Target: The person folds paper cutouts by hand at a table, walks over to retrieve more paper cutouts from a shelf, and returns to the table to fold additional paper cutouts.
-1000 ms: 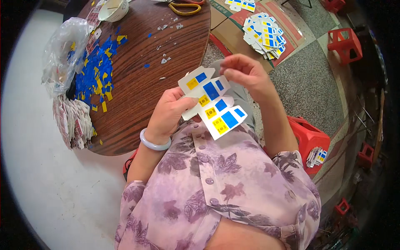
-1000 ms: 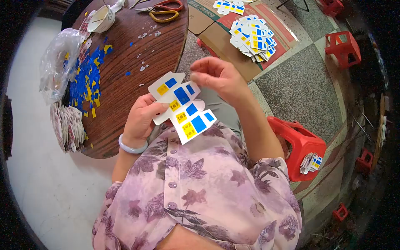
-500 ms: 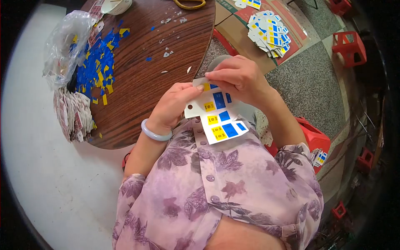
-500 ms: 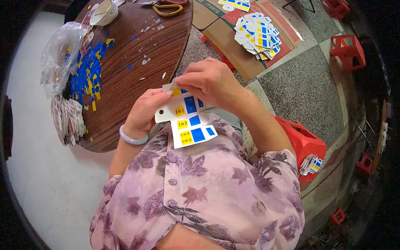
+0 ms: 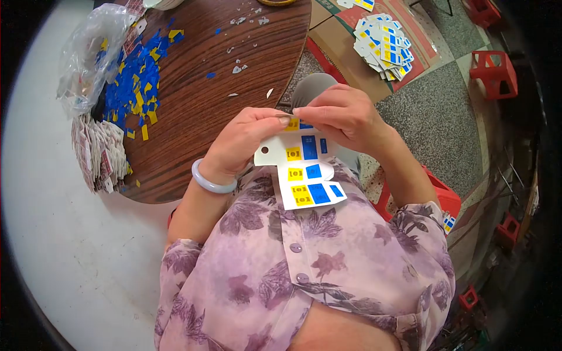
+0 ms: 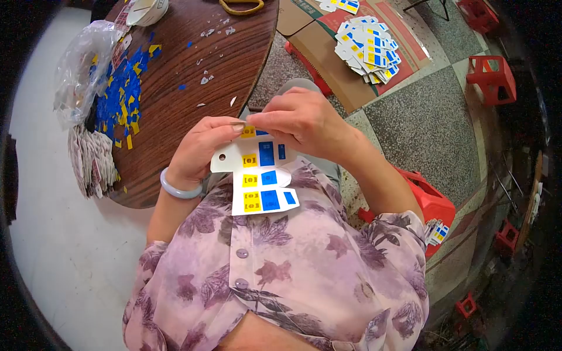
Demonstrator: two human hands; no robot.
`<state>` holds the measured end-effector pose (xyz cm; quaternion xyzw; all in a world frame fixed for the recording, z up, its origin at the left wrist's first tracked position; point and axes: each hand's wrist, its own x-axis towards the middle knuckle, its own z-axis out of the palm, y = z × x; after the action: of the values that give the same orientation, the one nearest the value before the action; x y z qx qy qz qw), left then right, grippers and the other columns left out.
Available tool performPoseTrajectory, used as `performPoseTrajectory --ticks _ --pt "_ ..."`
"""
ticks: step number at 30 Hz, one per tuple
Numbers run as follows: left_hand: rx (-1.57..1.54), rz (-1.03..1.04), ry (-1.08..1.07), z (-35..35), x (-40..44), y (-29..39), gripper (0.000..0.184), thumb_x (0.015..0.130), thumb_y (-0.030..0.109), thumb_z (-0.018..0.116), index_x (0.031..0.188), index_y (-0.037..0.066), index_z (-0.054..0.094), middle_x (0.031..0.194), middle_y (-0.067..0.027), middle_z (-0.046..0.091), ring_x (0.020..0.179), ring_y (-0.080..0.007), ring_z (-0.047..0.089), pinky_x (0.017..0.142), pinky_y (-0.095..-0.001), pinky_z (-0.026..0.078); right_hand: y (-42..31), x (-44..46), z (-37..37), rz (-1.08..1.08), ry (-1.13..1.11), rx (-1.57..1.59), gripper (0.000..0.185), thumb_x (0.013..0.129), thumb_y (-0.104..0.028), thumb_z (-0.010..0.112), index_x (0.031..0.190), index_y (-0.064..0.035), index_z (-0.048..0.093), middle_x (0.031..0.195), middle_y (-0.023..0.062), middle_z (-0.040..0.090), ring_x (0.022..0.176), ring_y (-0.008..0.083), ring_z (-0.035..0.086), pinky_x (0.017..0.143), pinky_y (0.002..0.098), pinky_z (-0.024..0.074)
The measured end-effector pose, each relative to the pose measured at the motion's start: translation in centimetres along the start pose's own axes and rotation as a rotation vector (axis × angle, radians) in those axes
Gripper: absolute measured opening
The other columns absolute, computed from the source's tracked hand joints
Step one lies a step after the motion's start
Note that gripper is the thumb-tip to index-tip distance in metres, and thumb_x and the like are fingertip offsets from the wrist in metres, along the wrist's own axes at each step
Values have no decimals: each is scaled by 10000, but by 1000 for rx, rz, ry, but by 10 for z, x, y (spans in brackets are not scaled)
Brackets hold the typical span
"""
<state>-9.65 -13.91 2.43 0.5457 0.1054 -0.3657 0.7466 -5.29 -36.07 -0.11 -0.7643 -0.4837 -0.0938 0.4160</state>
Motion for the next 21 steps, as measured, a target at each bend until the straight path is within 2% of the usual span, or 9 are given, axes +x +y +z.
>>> performPoseTrajectory --ticks 7,10,14,17,21 --pt "27 -44 71 4 -7 8 246 883 138 554 1000 -59 646 839 -56 673 679 -75 618 594 -200 485 -1 -5 -4 -62 -54 18 356 724 -37 682 1077 -79 660 827 41 652 704 209 614 634 309 487" --pt "-17 -44 -50 0 -4 3 270 908 182 555 992 -57 650 826 -47 671 672 -63 613 584 -198 482 -2 -7 -4 -59 -68 26 371 723 -31 678 1090 -79 656 828 45 651 707 209 615 643 312 488" --pt "-11 -71 -71 1 -1 7 269 897 203 590 1000 -41 639 832 -57 668 671 -82 628 580 -209 494 -3 -7 -6 -57 -97 15 389 734 -33 662 1118 -91 637 842 50 630 748 214 618 694 338 475" --pt "66 -58 -58 2 0 7 282 910 209 589 1024 -45 636 834 -45 665 682 -67 616 581 -200 482 -2 -5 -8 -43 -74 69 306 737 -8 677 1041 -49 675 818 60 649 725 213 626 657 306 492" --pt "188 40 -28 6 0 5 257 927 175 568 1032 -51 633 829 -34 661 710 -47 600 600 -189 475 -4 -5 -9 368 -112 500 208 787 -43 682 993 -10 675 813 61 650 725 165 619 652 265 482"
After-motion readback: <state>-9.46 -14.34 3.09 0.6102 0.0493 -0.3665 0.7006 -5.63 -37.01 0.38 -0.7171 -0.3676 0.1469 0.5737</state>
